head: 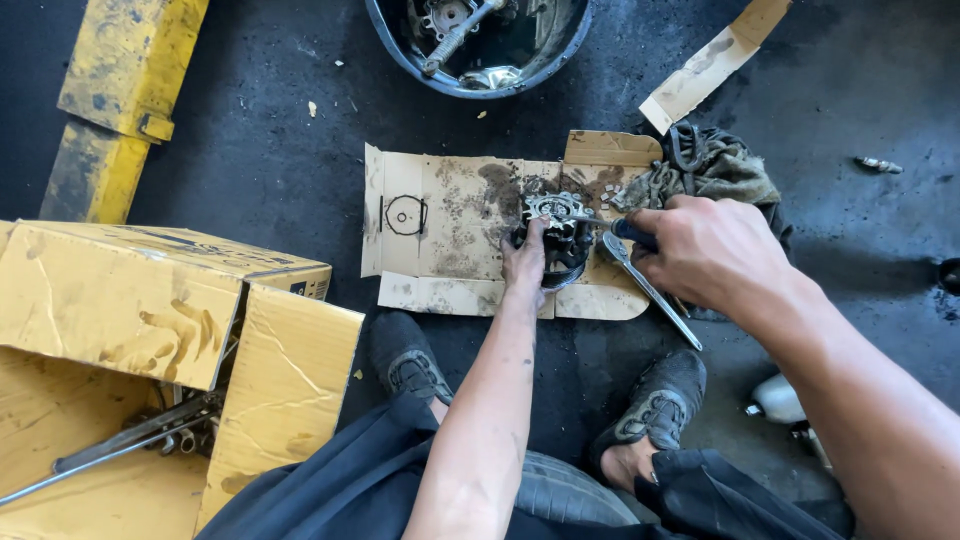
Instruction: Disassembling a mechanical pump using hand tools on a garage floor
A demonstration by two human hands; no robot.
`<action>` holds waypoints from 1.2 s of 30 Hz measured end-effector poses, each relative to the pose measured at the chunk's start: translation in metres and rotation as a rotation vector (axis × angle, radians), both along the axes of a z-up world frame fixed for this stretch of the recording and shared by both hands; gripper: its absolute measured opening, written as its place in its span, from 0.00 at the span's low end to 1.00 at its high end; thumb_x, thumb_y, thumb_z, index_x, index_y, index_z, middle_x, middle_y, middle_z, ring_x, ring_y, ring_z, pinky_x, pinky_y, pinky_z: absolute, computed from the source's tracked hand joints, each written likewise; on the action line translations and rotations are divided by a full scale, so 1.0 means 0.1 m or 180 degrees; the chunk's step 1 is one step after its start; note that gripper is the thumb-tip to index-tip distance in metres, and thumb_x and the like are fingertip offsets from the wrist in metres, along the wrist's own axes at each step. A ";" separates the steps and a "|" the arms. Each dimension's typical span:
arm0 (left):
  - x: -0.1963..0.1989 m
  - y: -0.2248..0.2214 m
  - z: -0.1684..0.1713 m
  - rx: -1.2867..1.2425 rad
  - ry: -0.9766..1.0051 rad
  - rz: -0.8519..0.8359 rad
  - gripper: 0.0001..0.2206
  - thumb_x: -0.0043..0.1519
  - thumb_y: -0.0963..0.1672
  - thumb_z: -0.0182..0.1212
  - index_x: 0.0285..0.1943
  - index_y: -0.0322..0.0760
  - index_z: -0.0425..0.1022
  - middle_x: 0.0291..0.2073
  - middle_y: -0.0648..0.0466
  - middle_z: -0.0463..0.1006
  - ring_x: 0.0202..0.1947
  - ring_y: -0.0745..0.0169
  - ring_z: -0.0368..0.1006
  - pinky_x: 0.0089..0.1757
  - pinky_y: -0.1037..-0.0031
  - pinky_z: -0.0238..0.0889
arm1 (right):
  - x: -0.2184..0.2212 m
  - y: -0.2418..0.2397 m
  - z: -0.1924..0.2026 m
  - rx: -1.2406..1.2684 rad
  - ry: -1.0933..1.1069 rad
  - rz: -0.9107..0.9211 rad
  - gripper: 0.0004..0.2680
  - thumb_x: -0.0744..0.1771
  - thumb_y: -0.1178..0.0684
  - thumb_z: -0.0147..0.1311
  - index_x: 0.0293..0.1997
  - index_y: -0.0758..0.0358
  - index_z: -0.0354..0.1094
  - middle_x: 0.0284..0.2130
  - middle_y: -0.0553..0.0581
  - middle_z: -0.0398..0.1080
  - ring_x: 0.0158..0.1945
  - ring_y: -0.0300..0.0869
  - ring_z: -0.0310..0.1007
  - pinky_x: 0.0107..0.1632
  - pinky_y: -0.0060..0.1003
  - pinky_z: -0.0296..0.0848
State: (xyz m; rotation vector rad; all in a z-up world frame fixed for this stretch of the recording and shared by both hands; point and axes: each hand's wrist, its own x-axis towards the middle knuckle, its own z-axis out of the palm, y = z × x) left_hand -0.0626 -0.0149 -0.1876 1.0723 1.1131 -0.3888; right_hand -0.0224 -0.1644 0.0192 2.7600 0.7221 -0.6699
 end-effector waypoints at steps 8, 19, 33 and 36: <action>-0.09 -0.07 -0.24 0.0073 -0.0169 -0.0073 0.41 0.50 0.60 0.60 0.72 0.42 0.61 0.58 0.38 0.70 0.55 0.41 0.72 0.48 0.57 0.75 | -0.07 0.23 0.11 -0.0261 0.0192 0.0166 0.09 0.64 0.48 0.55 0.46 0.53 0.72 0.34 0.58 0.73 0.27 0.53 0.79 0.32 0.47 0.78; -0.13 -0.10 -0.09 0.0363 -0.0114 -0.0083 0.34 0.50 0.58 0.59 0.66 0.46 0.69 0.55 0.45 0.76 0.52 0.50 0.74 0.48 0.64 0.70 | -0.28 -0.02 -0.06 -0.0003 -0.0261 0.0329 0.12 0.65 0.45 0.53 0.51 0.52 0.70 0.31 0.56 0.71 0.20 0.52 0.77 0.23 0.45 0.76; -0.15 -0.16 -0.05 0.0353 -0.0196 -0.0022 0.31 0.53 0.57 0.59 0.66 0.49 0.70 0.54 0.48 0.78 0.51 0.52 0.75 0.47 0.65 0.70 | -0.25 0.06 -0.02 0.0026 -0.0145 0.0469 0.10 0.63 0.47 0.54 0.46 0.53 0.71 0.30 0.58 0.71 0.22 0.55 0.78 0.26 0.47 0.77; 0.00 -0.34 -0.69 0.0123 0.0175 0.0209 0.40 0.48 0.63 0.67 0.72 0.58 0.66 0.62 0.33 0.61 0.62 0.33 0.65 0.52 0.50 0.69 | -0.22 0.02 -0.24 -0.0075 -0.0067 0.0052 0.08 0.64 0.43 0.49 0.40 0.47 0.71 0.38 0.55 0.75 0.30 0.63 0.81 0.37 0.53 0.81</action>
